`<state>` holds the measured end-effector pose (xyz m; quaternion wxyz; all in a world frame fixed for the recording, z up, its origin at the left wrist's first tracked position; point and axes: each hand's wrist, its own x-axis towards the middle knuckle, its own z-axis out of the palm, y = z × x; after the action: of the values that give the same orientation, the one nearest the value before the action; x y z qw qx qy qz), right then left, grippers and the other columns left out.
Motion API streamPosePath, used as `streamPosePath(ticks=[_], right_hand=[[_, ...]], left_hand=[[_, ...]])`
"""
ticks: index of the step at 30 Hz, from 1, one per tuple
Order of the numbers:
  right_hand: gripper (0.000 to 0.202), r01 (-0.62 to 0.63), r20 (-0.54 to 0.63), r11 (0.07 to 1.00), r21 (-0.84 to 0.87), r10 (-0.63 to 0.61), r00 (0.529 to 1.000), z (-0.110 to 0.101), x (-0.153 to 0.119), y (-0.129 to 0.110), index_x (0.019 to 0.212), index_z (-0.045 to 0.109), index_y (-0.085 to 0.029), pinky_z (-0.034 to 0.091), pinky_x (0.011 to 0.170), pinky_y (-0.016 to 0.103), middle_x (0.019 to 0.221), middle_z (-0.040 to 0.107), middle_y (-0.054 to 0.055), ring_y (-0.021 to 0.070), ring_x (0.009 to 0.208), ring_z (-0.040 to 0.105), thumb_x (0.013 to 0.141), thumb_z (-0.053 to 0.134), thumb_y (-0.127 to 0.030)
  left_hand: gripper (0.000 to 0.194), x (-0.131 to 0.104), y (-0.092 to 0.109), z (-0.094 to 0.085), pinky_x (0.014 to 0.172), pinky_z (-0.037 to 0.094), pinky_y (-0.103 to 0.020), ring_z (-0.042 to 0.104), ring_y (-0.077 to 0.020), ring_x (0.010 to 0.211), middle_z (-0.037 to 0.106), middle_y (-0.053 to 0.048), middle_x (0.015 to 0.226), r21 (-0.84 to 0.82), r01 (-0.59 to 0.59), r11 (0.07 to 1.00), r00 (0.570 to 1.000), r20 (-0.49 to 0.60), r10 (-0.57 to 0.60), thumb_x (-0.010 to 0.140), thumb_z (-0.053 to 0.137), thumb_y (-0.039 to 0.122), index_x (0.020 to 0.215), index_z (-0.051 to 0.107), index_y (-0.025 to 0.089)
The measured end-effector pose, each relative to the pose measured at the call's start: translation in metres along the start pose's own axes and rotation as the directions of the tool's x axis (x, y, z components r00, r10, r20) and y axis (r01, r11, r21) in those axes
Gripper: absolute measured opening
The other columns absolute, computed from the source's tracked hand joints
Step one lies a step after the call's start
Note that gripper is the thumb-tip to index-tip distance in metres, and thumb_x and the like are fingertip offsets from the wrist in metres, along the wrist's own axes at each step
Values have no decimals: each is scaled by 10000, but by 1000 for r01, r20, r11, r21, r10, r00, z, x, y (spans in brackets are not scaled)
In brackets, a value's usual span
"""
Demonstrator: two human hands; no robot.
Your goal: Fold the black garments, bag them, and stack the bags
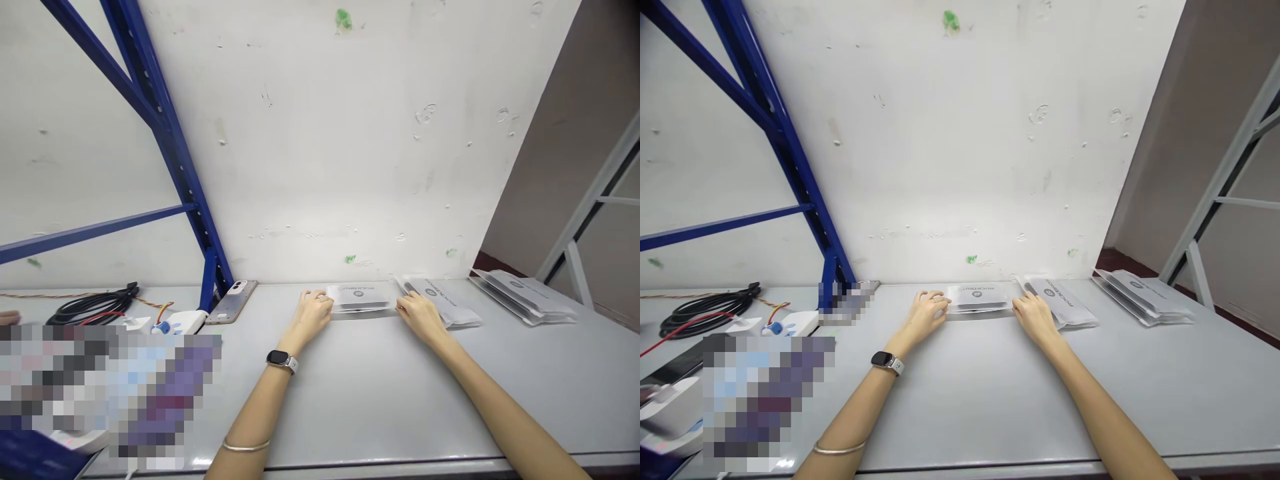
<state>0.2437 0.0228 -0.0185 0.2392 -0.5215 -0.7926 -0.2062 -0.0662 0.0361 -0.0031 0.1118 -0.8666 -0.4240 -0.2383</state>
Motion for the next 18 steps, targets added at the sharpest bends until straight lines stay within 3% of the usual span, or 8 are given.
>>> streamPosePath(ticks=[18], right_hand=[[245,-13,10,1000,-3,14,1000,2,-1,3,643,510,-207,293,582,272,618,549,21,173,654,480,861,441,-117]], left_hand=[[166,1,4,-6,983,302,-522,552,-248,1092,710,-61,958,14,10,1000,1000,20,-10,782,490,69,735,574,204]])
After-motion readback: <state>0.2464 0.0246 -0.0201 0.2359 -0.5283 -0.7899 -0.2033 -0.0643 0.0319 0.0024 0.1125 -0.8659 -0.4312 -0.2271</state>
